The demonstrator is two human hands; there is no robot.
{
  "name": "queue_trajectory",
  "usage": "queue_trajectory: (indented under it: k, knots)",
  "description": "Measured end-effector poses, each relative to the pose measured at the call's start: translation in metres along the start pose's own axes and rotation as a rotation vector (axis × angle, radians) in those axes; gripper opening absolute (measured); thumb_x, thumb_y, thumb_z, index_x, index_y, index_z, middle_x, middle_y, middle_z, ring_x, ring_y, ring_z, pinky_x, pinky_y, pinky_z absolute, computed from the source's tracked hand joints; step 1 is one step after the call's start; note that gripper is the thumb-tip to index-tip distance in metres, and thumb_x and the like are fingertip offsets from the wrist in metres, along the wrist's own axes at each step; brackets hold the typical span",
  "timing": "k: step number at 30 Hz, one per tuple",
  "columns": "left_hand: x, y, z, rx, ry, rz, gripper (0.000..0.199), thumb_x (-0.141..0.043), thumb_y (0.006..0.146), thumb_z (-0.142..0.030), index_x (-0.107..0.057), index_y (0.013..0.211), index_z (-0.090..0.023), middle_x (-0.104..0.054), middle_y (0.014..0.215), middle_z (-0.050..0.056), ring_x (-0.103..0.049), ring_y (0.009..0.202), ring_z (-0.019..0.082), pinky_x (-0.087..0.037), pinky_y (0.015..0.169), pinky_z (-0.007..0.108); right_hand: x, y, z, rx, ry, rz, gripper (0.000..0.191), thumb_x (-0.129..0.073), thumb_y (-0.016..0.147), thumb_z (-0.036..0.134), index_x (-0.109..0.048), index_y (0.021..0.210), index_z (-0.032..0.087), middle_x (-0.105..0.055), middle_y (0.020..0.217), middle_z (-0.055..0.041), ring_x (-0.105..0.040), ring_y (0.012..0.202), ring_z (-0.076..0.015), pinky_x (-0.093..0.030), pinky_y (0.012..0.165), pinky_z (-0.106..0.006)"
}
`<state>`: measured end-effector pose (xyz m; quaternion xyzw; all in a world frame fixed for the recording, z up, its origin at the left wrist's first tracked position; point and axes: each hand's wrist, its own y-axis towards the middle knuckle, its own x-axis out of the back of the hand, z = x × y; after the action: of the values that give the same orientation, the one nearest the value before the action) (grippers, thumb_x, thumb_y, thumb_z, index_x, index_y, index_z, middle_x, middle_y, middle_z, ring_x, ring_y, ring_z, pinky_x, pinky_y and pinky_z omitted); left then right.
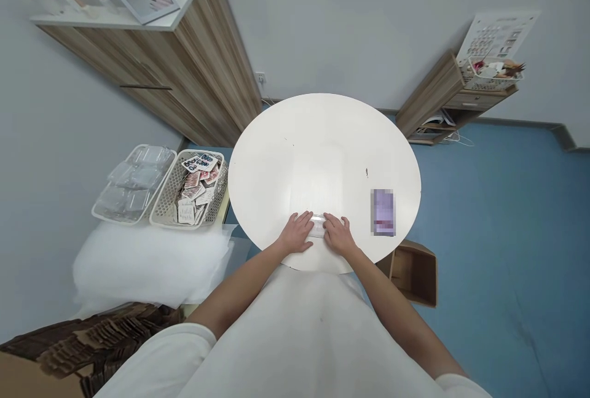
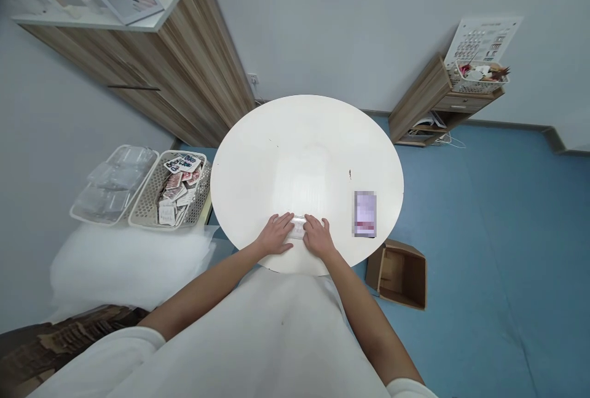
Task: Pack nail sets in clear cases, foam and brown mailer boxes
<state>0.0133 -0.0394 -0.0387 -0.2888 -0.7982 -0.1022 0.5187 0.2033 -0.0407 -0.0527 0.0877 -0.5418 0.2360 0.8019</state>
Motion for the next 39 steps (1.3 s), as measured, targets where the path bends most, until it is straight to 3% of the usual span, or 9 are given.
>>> queue_trajectory:
  k: [4, 11, 19, 23, 25, 27, 30, 33, 39]
  knots:
    - [-0.005, 0.003, 0.003, 0.032, -0.027, -0.031, 0.04, -0.064, 0.064, -0.029, -0.047, 0.099, -0.023, -0.041, 0.13, 0.01, -0.038, 0.119, 0.027, -0.021, 0.098, 0.045, 0.002, 0.0, -0.001, 0.048, 0.01, 0.031, 0.029, -0.059, 0.069, 0.032, -0.049, 0.093, 0.02, -0.042, 0.13, -0.0136, -0.038, 0.118, -0.0257, -0.022, 0.094, -0.05]
    - [-0.001, -0.016, -0.001, 0.009, -0.071, -0.003, 0.037, -0.061, 0.064, -0.03, -0.049, 0.099, -0.024, -0.047, 0.123, 0.008, -0.048, 0.105, 0.027, -0.031, 0.09, 0.04, 0.001, -0.018, 0.011, 0.026, 0.09, 0.066, 0.037, -0.059, 0.067, 0.026, -0.046, 0.101, 0.019, -0.051, 0.118, -0.0124, -0.043, 0.112, -0.0236, -0.032, 0.087, -0.041]
    - [0.009, -0.031, -0.005, -0.047, -0.123, 0.039, 0.031, -0.055, 0.066, -0.034, -0.053, 0.094, -0.024, -0.059, 0.083, 0.004, -0.055, 0.08, 0.022, -0.038, 0.076, 0.034, 0.013, -0.03, 0.022, 0.01, 0.198, 0.174, 0.035, -0.056, 0.068, 0.028, -0.049, 0.1, 0.02, -0.059, 0.101, -0.0057, -0.053, 0.096, -0.0213, -0.04, 0.079, -0.034]
    - [0.018, -0.022, -0.003, -0.024, -0.172, 0.005, 0.022, -0.053, 0.07, -0.034, -0.058, 0.09, -0.026, -0.06, 0.087, 0.003, -0.054, 0.089, 0.022, -0.037, 0.081, 0.035, 0.027, -0.018, 0.018, 0.0, 0.24, 0.151, 0.024, -0.055, 0.07, 0.029, -0.054, 0.093, 0.021, -0.054, 0.114, -0.0078, -0.048, 0.105, -0.0226, -0.039, 0.082, -0.035]
    - [0.023, -0.017, -0.002, 0.008, -0.169, -0.007, 0.02, -0.048, 0.074, -0.037, -0.06, 0.086, -0.026, -0.059, 0.096, 0.003, -0.052, 0.095, 0.022, -0.036, 0.084, 0.036, 0.034, -0.012, 0.014, -0.015, 0.273, 0.125, 0.02, -0.054, 0.073, 0.033, -0.057, 0.088, 0.021, -0.05, 0.12, -0.008, -0.045, 0.11, -0.0227, -0.038, 0.085, -0.037]
    - [0.028, -0.012, 0.001, 0.056, -0.169, 0.006, 0.025, -0.043, 0.078, -0.04, -0.062, 0.085, -0.026, -0.058, 0.099, 0.005, -0.052, 0.096, 0.023, -0.037, 0.083, 0.037, 0.038, -0.005, 0.01, -0.051, 0.336, 0.135, 0.02, -0.052, 0.076, 0.037, -0.059, 0.085, 0.021, -0.054, 0.113, -0.0074, -0.049, 0.104, -0.0208, -0.039, 0.083, -0.035]
    - [0.031, -0.008, 0.009, 0.104, -0.237, 0.033, 0.03, -0.046, 0.077, -0.039, -0.059, 0.1, -0.026, -0.058, 0.102, 0.005, -0.052, 0.096, 0.023, -0.038, 0.082, 0.036, 0.039, 0.006, 0.004, -0.14, 0.436, 0.193, 0.026, -0.047, 0.078, 0.041, -0.06, 0.085, 0.021, -0.06, 0.096, -0.0056, -0.056, 0.086, -0.0177, -0.042, 0.074, -0.031]
    - [0.03, -0.004, 0.022, 0.167, -0.357, 0.028, 0.038, -0.05, 0.074, -0.032, -0.052, 0.111, -0.024, -0.057, 0.11, 0.004, -0.052, 0.099, 0.022, -0.039, 0.083, 0.032, 0.037, 0.014, -0.001, -0.224, 0.493, 0.218, 0.029, -0.042, 0.08, 0.043, -0.06, 0.086, 0.021, -0.062, 0.092, -0.0041, -0.056, 0.082, -0.0173, -0.043, 0.071, -0.029]
    - [0.025, 0.005, 0.046, 0.397, -0.575, 0.054, 0.023, -0.049, 0.072, -0.034, -0.06, 0.086, -0.019, -0.063, 0.087, 0.003, -0.057, 0.081, 0.019, -0.043, 0.069, 0.028, 0.031, 0.018, -0.01, -0.364, 0.607, 0.212, 0.027, -0.04, 0.082, 0.038, -0.057, 0.099, 0.025, -0.062, 0.099, -0.0015, -0.057, 0.085, -0.0172, -0.043, 0.071, -0.029]
